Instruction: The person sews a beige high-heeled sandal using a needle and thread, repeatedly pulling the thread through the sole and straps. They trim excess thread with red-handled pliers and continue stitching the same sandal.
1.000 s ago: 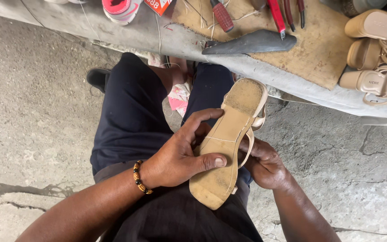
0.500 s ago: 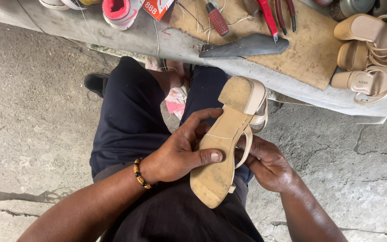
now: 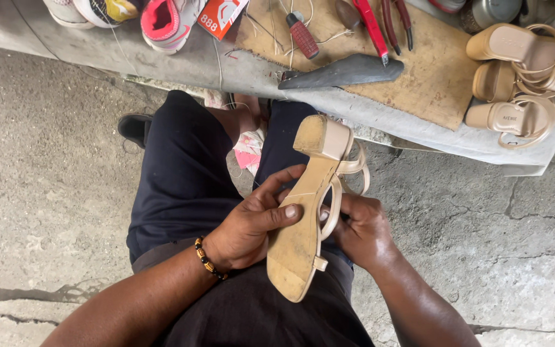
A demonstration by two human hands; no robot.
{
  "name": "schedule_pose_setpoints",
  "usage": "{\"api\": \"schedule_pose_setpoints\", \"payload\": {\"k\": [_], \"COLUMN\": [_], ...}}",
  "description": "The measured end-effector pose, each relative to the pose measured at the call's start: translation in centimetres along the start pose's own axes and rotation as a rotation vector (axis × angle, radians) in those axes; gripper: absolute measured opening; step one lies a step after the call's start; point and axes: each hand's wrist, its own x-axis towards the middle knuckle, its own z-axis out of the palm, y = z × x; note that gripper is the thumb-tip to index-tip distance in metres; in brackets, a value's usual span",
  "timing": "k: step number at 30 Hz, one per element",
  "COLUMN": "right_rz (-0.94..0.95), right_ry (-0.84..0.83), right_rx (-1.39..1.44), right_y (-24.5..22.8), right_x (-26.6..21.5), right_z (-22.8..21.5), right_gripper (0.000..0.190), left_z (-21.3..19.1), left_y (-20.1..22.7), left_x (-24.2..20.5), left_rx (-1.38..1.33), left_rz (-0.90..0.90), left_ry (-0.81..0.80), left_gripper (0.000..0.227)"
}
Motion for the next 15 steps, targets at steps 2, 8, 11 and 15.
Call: {"api": "schedule_pose_setpoints", "payload": {"k": [2, 8, 11, 15], "right_rz": [0.031, 0.184, 0.361, 0.537], "right_ry": [0.020, 0.097, 0.115, 0.125], "right_rx": [-0.069, -0.179, -0.202, -0.634], "right_y": [-0.6, 3.9, 3.0, -2.0], "right_x": [0.5, 0.0, -0.5, 7.0], "right_z": [0.5, 0.7, 0.4, -3.0], "right_gripper": [0.023, 0.047, 0.048, 0.039], "left_z": [0.1, 1.2, 0.7, -0.6], "left_y": [0.2, 2.2, 4.3, 7.1], "left_x": [-0.1, -0.6, -0.4, -0.6], "left_rx": [-0.054, -0.125, 0.023, 0.546], "left_rz": [-0.005, 0.099, 0.300, 0.442], "left_ry": [0.007, 0.001, -0.006, 0.158], "left_gripper": [0.075, 0.075, 0.080, 0.071]}}
